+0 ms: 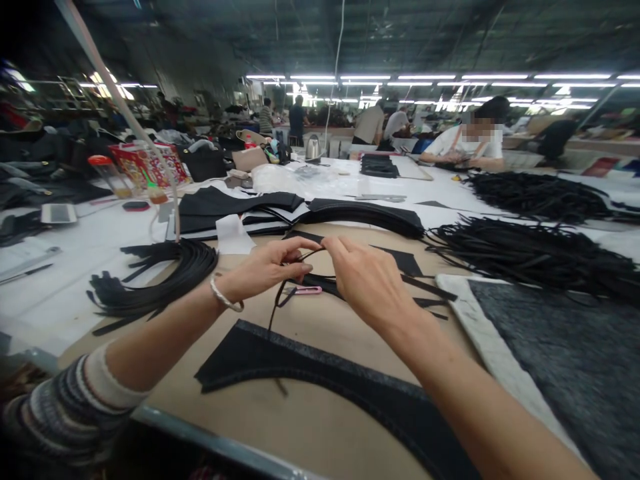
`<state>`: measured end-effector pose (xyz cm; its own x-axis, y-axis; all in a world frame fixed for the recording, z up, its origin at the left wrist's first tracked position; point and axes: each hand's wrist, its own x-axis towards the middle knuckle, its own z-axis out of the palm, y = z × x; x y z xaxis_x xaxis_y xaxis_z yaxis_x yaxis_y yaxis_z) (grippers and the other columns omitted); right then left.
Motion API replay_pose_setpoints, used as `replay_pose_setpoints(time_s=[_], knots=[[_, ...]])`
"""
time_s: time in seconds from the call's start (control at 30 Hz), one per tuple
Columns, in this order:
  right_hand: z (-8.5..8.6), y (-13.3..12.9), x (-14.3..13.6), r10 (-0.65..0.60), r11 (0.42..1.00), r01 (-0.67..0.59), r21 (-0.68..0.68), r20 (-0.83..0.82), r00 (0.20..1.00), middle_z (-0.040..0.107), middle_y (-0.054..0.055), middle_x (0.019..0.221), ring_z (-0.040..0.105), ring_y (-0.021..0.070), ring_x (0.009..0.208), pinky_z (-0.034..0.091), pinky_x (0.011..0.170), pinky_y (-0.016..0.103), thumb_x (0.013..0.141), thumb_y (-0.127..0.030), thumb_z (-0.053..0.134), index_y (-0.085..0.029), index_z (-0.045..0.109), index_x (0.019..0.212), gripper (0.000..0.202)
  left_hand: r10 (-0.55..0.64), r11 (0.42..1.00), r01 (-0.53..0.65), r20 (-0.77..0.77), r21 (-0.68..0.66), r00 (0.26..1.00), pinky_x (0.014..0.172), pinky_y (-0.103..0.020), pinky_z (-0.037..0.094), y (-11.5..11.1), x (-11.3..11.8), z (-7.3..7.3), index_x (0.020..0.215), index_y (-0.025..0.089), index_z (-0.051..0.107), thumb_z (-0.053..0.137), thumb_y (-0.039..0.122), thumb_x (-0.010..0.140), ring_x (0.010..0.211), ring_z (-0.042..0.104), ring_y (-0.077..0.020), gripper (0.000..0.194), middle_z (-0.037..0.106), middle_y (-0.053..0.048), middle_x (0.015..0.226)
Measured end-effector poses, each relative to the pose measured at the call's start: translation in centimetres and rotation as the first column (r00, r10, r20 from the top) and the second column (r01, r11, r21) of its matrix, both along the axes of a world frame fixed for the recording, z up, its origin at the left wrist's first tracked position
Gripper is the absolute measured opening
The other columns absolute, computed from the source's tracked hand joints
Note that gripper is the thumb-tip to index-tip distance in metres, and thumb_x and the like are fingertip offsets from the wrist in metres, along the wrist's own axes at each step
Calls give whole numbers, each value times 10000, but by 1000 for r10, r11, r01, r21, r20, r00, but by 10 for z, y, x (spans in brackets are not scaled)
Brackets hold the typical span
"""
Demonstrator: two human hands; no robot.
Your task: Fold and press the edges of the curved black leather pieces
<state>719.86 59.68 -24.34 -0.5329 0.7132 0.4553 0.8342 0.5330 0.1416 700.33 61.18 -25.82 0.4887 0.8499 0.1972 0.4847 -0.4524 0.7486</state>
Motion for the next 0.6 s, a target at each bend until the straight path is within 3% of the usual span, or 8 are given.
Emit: replay_pose_setpoints(time_s=[0.07,0.13,0.2,0.27,0.37,0.43,0.5,0.6], knots=[[-6,12,8,-54,998,54,-13,26,998,664,60,989,600,196,748,270,544,285,928,-137,398,-195,556,1170,295,101,992,-91,-120,86,988,654,-260,441,9,-9,-10,1132,145,594,500,248,916,627,544,-132,257,551,25,635],[-17,24,18,-129,991,131,-26,63,990,666,66,972,595,201,733,251,541,295,919,-113,395,-189,556,1182,317,228,960,-192,-175,203,958,860,-370,426,14,-17,-18,1108,141,613,439,191,925,894,577,-202,258,624,-71,882],[-32,36,28,-208,976,214,-52,90,974,659,82,951,589,209,766,253,560,297,913,-100,389,-172,592,1138,312,365,897,-295,-178,328,914,1036,-490,269,10,-20,-28,1200,143,562,397,117,907,1209,426,-280,337,529,-155,1219],[-48,45,38,-251,963,257,-81,82,965,635,108,1046,572,236,907,293,635,303,913,-123,403,-169,653,1038,283,401,882,-305,-234,358,886,1077,-521,174,-1,-18,-42,1218,165,546,388,102,899,1305,310,-298,361,432,-157,1343],[-69,56,51,-263,944,239,-226,-84,961,603,118,1128,527,267,1024,325,751,341,923,-204,417,-170,698,928,283,199,977,-155,-367,144,909,927,-365,382,-21,-10,-70,873,182,660,526,168,857,1012,551,-223,136,627,-71,1022],[-76,61,59,-309,907,221,-359,-209,928,645,101,970,571,226,880,350,713,319,925,-232,396,-163,693,977,309,93,995,-95,-389,14,916,716,-257,431,-29,-7,-91,723,187,642,607,181,801,762,585,-156,86,639,-4,770],[-78,65,65,-346,876,207,-436,-268,899,649,57,799,572,173,697,365,632,278,919,-236,372,-161,679,1026,333,68,994,-96,-395,-51,916,623,-226,407,-32,-6,-108,714,189,633,627,182,780,695,573,-137,66,632,15,718],[-73,67,72,-374,852,158,-499,-369,851,606,8,664,503,124,527,341,518,238,899,-256,376,-165,687,994,337,79,990,-118,-408,-73,909,623,-233,394,-30,-5,-121,725,187,629,642,195,771,716,569,-147,48,631,5,751]])
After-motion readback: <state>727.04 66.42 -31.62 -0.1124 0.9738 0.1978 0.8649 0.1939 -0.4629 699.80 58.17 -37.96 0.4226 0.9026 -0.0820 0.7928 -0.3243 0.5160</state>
